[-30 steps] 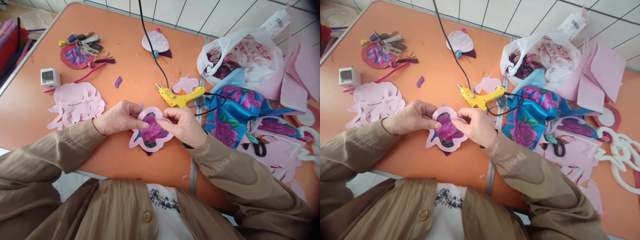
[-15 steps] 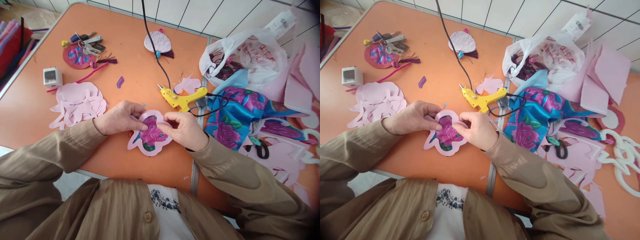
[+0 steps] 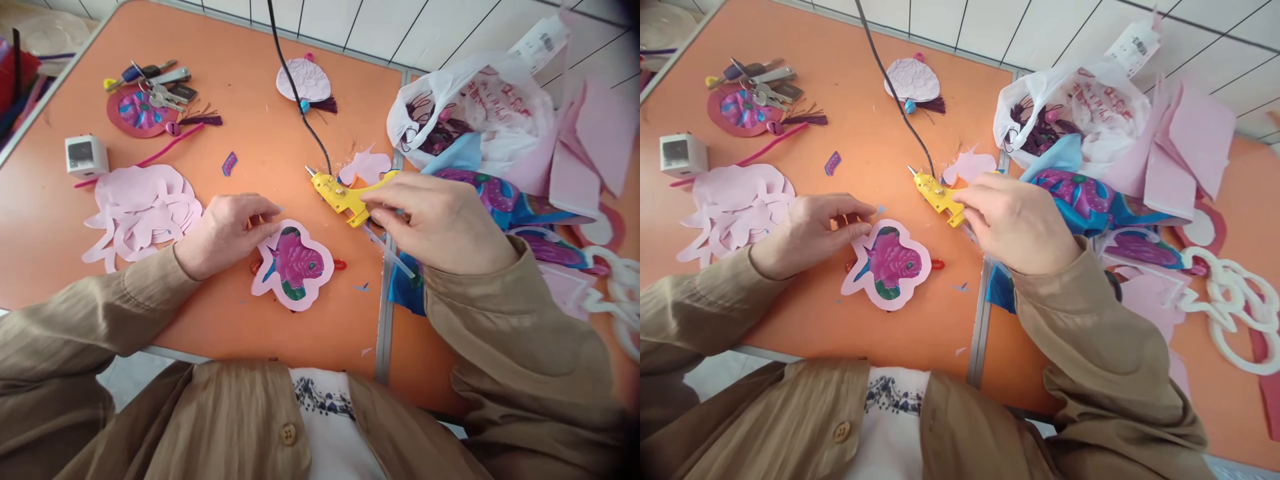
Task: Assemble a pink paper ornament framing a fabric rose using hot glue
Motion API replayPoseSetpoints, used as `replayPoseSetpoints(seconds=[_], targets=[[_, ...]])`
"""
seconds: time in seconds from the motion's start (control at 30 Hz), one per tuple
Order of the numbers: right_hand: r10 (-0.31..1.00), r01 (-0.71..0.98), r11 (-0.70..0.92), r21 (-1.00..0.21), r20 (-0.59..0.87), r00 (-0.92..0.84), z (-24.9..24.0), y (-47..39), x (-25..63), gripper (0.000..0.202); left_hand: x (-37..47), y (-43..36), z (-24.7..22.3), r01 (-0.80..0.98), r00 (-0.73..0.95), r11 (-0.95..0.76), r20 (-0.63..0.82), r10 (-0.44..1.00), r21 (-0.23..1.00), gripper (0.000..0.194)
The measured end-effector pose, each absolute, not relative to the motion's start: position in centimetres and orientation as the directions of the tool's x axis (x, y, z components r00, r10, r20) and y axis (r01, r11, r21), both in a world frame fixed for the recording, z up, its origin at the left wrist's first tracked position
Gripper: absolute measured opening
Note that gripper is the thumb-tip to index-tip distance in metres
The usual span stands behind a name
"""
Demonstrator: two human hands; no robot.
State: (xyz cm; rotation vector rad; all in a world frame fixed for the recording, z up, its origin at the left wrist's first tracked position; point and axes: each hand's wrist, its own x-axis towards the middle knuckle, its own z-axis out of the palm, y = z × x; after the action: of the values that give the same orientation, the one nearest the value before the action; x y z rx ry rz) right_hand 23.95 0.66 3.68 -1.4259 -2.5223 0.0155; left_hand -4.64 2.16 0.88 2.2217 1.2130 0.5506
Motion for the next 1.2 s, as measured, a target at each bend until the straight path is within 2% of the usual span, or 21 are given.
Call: replayPoseSetpoints(seconds=[0.1,0.2,0.37,0.47,0.63,0.7,0.77,0.9,1.0,1.07,1.13,1.2], targets=[[0.845,0.852,0.52,-0.062,0.184,-0.502,3.2,1.2,24.7,0.029,-4.7,1.9,0.8,0.651,0.512,-0.5,0.157,0.845,0.571,0.026],[0.837,0.847,0.527,-0.066,0.209,-0.505,3.0,1.3,24.9,0.028,-4.8,1.8,0.8,0.677,0.506,-0.499,0.15,0.849,0.54,0.029],[0.761,0.765,0.64,-0.066,0.19,-0.62,2.6,1.8,25.1,0.045,-3.7,1.9,1.4,0.774,0.45,-0.376,-0.025,0.893,0.51,0.033],[0.748,0.756,0.654,-0.032,0.174,-0.64,1.6,2.3,25.1,0.05,-2.8,2.2,1.7,0.816,0.417,-0.314,-0.119,0.901,0.485,0.032],[0.731,0.766,0.633,0.113,0.237,-0.64,-0.2,3.3,25.4,0.049,-2.1,2.6,1.4,0.807,0.374,-0.211,-0.202,0.905,0.551,0.025],[0.717,0.761,0.627,0.165,0.26,-0.647,-0.7,3.8,25.6,0.045,-2.2,2.6,1.2,0.781,0.383,-0.207,-0.191,0.904,0.589,0.019],[0.71,0.76,0.628,0.168,0.277,-0.647,-1.0,4.1,25.9,0.043,-2.3,2.5,1.0,0.75,0.421,-0.252,-0.148,0.895,0.611,0.015],[0.737,0.771,0.636,0.033,0.27,-0.619,-0.6,4.2,26.3,0.041,-2.6,2.0,0.5,0.68,0.528,-0.445,0.031,0.849,0.582,0.013],[0.779,0.788,0.606,-0.111,0.281,-0.56,0.4,3.8,26.4,0.04,-2.8,1.6,0.1,0.614,0.604,-0.621,0.217,0.767,0.487,0.02],[0.816,0.805,0.55,-0.222,0.35,-0.46,1.1,3.4,26.3,0.035,-3.0,1.3,-0.1,0.59,0.647,-0.709,0.298,0.702,0.387,0.028],[0.847,0.787,0.481,-0.387,0.436,-0.303,1.7,3.0,26.0,0.033,-3.3,1.1,-0.1,0.585,0.694,-0.762,0.315,0.647,0.277,0.032],[0.886,0.642,0.42,-0.641,0.445,-0.135,2.2,2.7,25.6,0.031,-3.6,0.7,-0.1,0.567,0.748,-0.806,0.301,0.591,0.172,0.035]])
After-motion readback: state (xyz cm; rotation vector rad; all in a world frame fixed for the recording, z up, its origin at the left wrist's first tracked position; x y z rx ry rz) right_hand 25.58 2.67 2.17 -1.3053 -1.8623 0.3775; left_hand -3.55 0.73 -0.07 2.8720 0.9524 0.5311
